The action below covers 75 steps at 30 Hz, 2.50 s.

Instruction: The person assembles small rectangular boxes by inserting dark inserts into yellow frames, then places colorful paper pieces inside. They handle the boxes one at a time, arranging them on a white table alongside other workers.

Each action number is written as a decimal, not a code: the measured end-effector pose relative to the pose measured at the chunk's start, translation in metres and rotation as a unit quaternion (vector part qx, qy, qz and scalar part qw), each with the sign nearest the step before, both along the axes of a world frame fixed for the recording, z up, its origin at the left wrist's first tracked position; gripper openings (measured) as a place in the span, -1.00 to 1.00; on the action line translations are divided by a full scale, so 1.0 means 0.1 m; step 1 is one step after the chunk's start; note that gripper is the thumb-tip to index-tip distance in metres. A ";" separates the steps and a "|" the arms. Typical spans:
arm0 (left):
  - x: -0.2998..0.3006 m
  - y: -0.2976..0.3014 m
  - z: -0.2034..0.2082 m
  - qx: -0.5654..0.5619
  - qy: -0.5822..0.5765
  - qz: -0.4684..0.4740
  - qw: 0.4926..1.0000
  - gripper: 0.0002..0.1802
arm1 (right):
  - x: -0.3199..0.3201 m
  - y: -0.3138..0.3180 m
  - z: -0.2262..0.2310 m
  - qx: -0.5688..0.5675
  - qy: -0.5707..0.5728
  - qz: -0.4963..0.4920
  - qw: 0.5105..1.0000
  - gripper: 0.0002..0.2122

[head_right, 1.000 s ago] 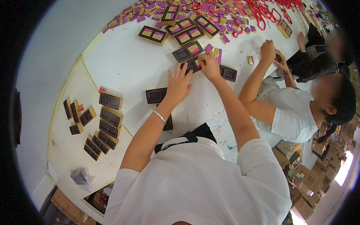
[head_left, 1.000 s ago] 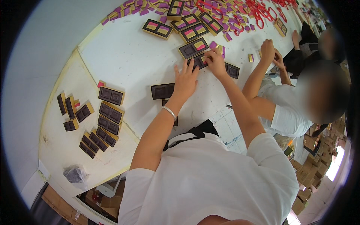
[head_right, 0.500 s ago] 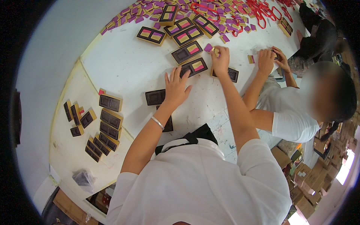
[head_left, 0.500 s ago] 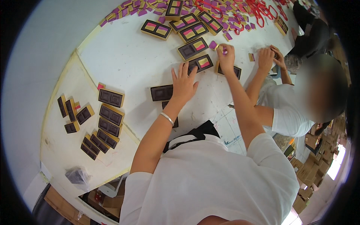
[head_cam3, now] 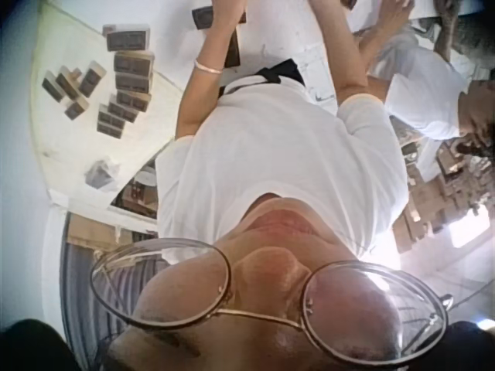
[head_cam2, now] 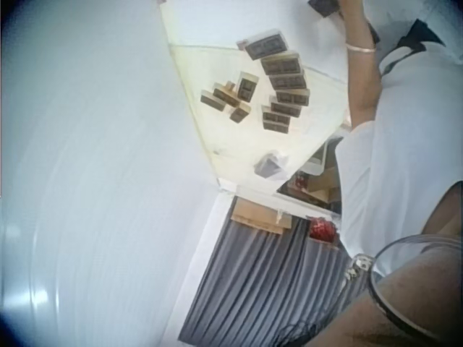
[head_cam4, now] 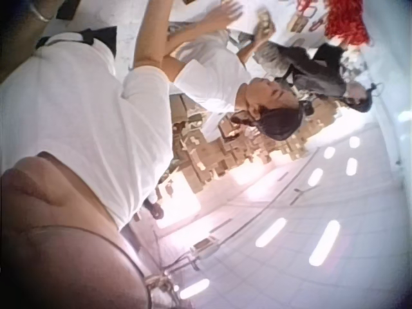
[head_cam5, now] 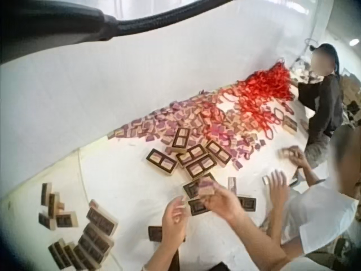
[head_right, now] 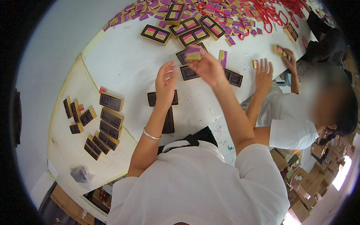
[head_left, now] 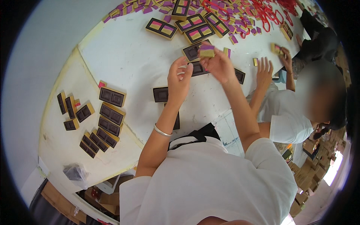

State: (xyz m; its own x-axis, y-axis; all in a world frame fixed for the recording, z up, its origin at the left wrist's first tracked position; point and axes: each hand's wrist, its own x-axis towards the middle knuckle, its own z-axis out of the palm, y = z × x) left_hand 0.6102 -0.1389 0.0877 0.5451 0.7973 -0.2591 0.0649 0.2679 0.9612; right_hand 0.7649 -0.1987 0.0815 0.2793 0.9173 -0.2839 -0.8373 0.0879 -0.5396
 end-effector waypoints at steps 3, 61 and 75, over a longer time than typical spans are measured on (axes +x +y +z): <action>-0.04 0.02 0.07 -0.035 -0.064 0.020 0.997 -0.65 | -0.42 0.01 0.10 -0.004 0.011 -0.005 1.000 -0.64; -0.64 -0.22 -0.43 0.399 0.403 -0.160 0.808 -0.23 | 1.04 -0.41 -1.09 -0.474 -0.770 -0.029 0.425 -0.53; -0.01 -0.27 -0.44 -0.095 -0.040 -0.063 0.993 -0.60 | -0.72 -0.39 -0.49 -0.186 -0.434 -0.092 0.877 -0.76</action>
